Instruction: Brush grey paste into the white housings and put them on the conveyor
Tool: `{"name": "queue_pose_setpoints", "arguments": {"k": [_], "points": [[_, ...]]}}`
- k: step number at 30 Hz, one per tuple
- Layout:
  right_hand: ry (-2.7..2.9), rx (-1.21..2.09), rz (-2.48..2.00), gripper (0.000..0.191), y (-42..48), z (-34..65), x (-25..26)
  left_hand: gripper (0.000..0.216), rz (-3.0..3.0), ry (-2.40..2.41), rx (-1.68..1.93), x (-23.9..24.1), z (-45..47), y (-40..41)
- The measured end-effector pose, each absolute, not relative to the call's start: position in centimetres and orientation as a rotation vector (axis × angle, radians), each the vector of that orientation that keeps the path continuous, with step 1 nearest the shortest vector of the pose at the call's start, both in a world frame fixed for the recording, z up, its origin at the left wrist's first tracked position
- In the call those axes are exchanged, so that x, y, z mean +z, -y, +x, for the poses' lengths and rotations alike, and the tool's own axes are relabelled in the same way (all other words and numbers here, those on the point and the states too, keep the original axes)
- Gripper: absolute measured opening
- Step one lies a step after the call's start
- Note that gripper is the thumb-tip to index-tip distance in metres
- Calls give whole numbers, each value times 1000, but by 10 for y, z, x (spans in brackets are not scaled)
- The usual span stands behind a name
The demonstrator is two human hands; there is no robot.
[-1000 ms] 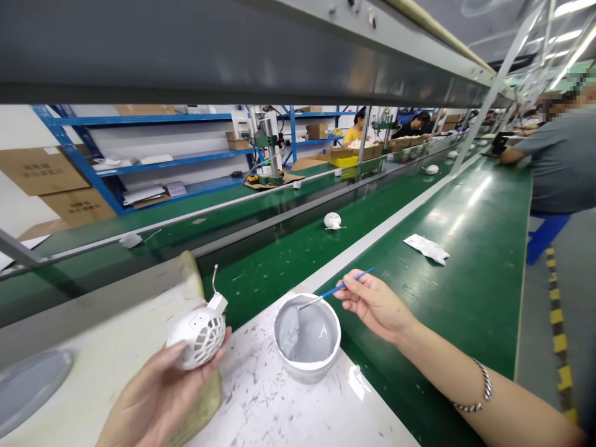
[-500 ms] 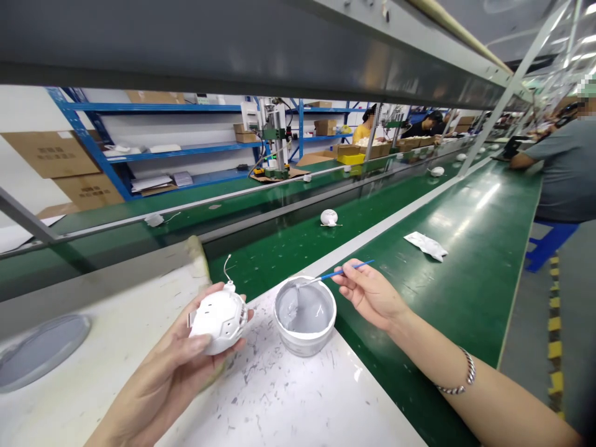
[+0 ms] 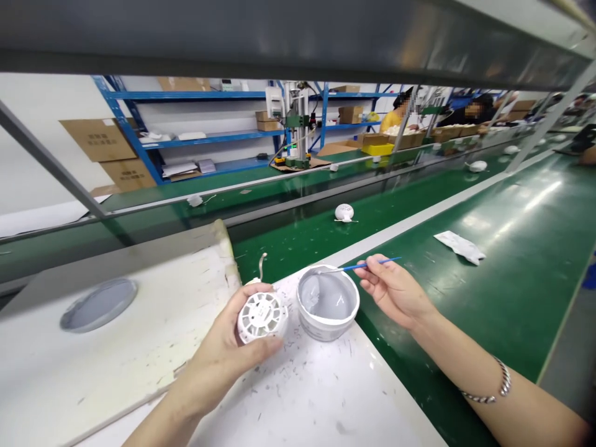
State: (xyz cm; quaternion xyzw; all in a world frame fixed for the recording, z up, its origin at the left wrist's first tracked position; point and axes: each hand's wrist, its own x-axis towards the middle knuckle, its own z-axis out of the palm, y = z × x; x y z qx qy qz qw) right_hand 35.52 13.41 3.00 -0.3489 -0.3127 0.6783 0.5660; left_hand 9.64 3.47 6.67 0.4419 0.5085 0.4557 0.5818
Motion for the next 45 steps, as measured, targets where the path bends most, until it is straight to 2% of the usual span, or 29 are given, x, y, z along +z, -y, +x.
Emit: {"name": "queue_pose_setpoints", "arguments": {"k": [7,13,18,28,37,41,45], "points": [[786,1545,-853,23,-136,355,32,50,1037,-1148,926,62,97,-31],[828,1585,-779,25,-128,339,61,38,901,-1081,902,63,105,-30],[963,1628,-726,26,-112,323,80,37,783,-967,932,64,106,-29],[1185,1547,-615,17,-88,317,71,33,713,-874,944,66,103,-27],[1441,1246,-643,8,-74,321,70,37,820,-898,906,69,99,-27],[1476,1244,-627,7,-72,322,70,49,894,-931,878,68,98,-26],[1499,1228,-570,6,-73,325,67,49,941,-919,856,69,97,-26]]}}
